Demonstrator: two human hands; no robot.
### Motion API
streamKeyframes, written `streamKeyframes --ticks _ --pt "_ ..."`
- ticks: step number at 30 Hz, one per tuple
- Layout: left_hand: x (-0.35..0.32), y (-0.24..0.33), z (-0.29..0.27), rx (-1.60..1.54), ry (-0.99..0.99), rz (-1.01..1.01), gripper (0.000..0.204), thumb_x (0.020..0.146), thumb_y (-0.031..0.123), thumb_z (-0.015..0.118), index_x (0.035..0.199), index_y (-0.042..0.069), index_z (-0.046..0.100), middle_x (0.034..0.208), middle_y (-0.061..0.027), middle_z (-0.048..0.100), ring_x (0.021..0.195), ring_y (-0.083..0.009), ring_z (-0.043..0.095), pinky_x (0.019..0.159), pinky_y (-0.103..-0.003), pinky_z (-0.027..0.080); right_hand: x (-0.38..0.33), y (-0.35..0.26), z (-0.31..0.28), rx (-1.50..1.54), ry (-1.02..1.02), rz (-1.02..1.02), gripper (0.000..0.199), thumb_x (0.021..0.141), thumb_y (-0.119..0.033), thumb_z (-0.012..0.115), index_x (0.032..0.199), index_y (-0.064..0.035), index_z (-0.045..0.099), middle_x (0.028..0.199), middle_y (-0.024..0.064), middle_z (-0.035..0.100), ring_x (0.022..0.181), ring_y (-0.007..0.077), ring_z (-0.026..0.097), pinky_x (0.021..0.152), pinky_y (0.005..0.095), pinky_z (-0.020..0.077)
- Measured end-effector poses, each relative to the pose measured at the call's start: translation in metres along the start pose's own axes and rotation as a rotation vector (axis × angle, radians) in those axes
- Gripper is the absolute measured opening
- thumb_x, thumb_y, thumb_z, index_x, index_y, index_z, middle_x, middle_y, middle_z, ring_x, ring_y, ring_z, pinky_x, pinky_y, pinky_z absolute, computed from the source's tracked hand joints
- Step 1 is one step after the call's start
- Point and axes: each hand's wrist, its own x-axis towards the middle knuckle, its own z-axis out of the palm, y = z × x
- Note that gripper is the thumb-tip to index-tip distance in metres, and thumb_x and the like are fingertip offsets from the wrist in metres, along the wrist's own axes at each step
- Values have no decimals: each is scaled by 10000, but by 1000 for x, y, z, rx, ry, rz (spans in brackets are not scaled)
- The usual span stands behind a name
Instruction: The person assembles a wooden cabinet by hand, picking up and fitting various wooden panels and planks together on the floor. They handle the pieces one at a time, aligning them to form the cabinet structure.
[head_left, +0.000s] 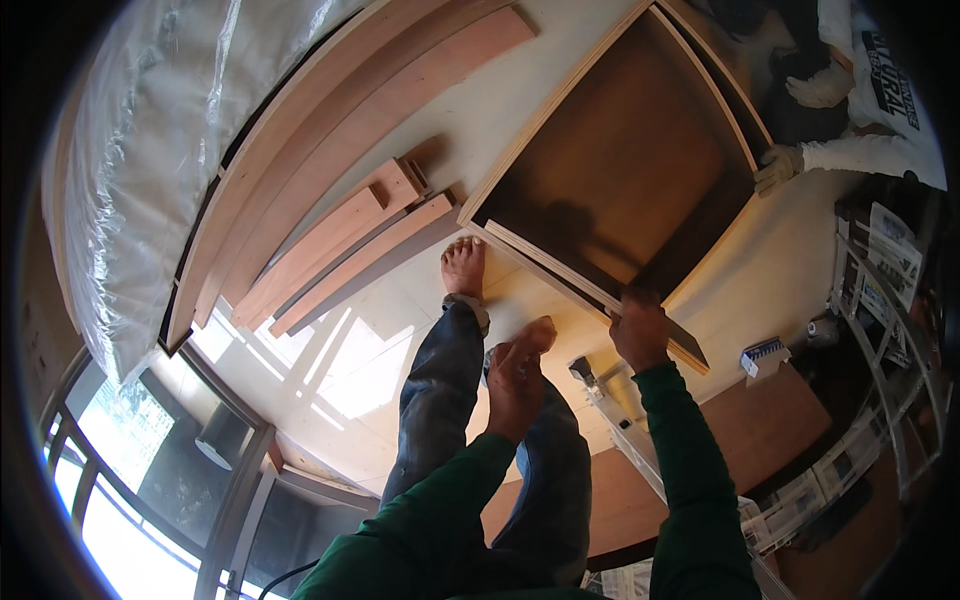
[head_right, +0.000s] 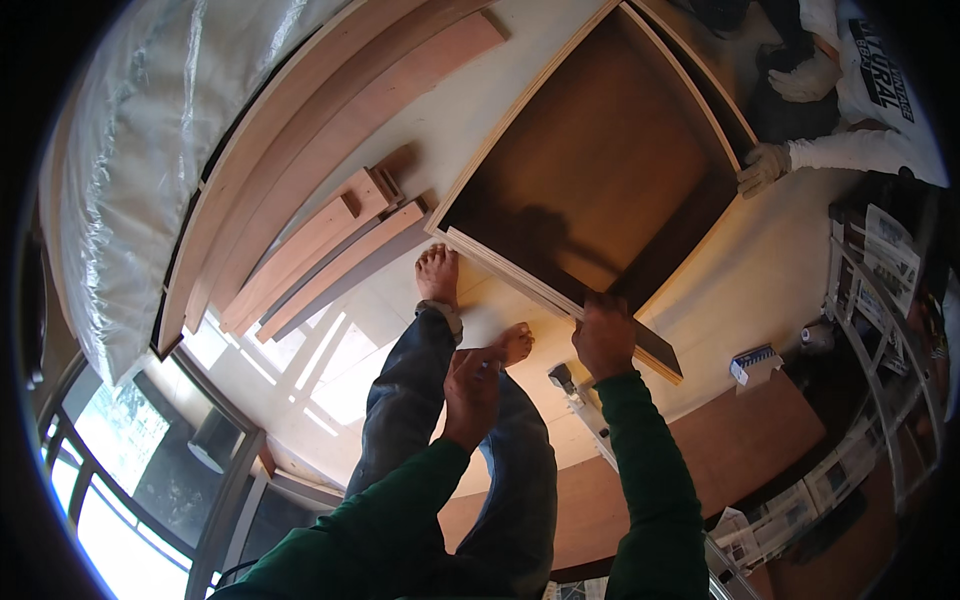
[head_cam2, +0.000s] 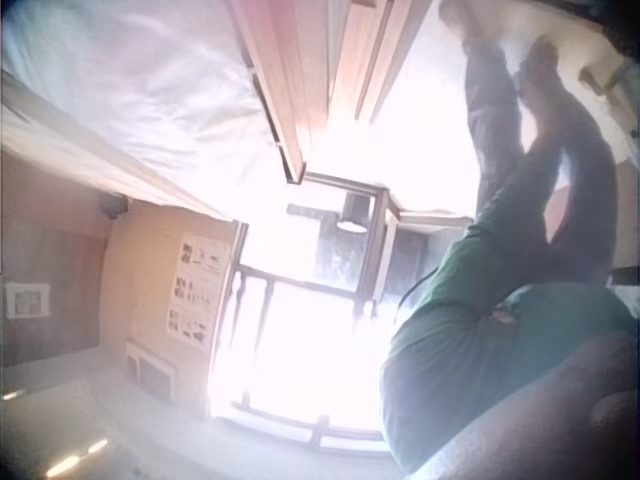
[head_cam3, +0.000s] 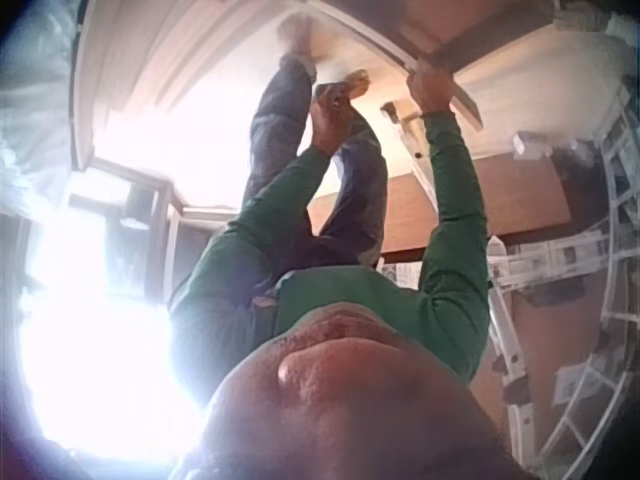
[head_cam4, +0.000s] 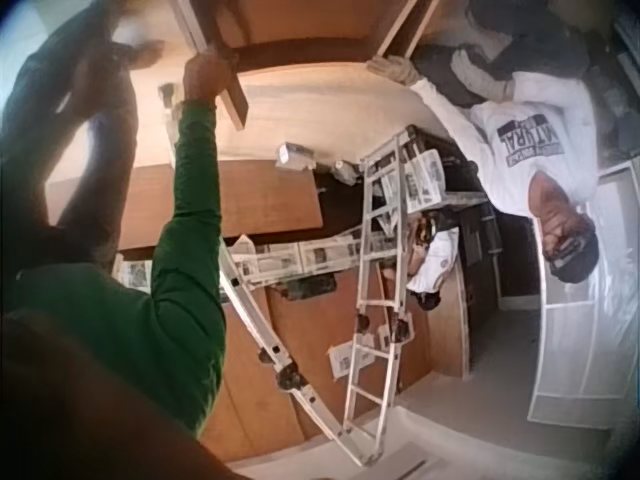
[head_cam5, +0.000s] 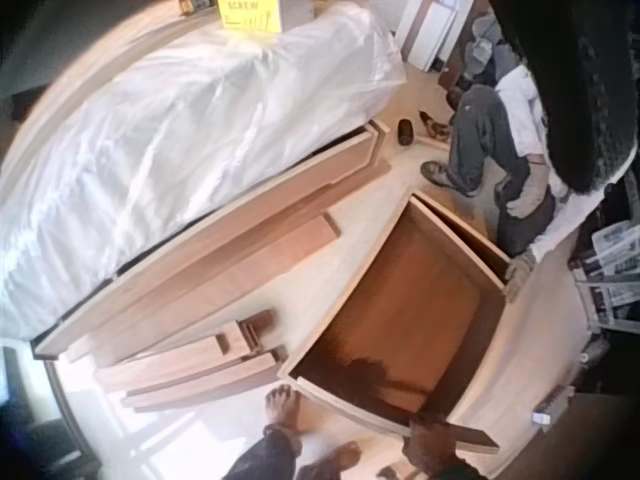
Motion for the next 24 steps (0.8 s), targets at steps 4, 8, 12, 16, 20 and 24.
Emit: streamKeyframes --ticks 4,8,12,16,20,24 --pt "1 11 -1 -102 -55 -66 187 883 -88 586 1034 -17 673 1259 -135 646 1128 -275 628 938 -350 525 -7 -1 13 53 -26 14 364 731 -111 779 1051 -52 615 979 160 647 957 371 606 836 463 520" --pt "3 12 -4 -153 -81 -184 131 908 -4 613 1016 -31 681 1072 -142 673 938 -221 660 822 -319 532 -10 -4 17 135 -10 24 311 750 -122 782 1000 -43 616 969 169 646 942 379 602 827 474 510" --pt "-2 4 4 -118 -65 -204 160 899 53 658 1047 -10 659 895 -119 668 700 -170 620 667 -313 506 -18 5 12 175 -42 38 261 798 -191 768 934 -32 613 888 186 641 892 397 613 782 491 521" --pt "-4 -9 11 -101 -40 -69 194 878 27 671 1066 2 633 939 -119 669 713 -177 635 664 -300 510 -25 -5 -17 304 -214 146 311 834 -264 751 964 -10 628 904 236 674 882 424 654 769 495 537" --pt "-7 -13 11 -99 -71 -128 148 904 77 669 1027 -5 653 897 -124 677 727 -192 646 658 -301 509 -36 -15 -20 436 -309 240 369 857 -299 737 1054 -2 641 985 258 694 921 435 671 805 486 544" --pt "-10 -5 9 -191 -169 -333 169 941 147 653 984 -16 664 801 -115 670 704 -190 633 652 -306 501 -35 -4 -6 565 -276 269 417 871 -335 712 1081 18 640 986 261 691 937 437 665 812 469 540"
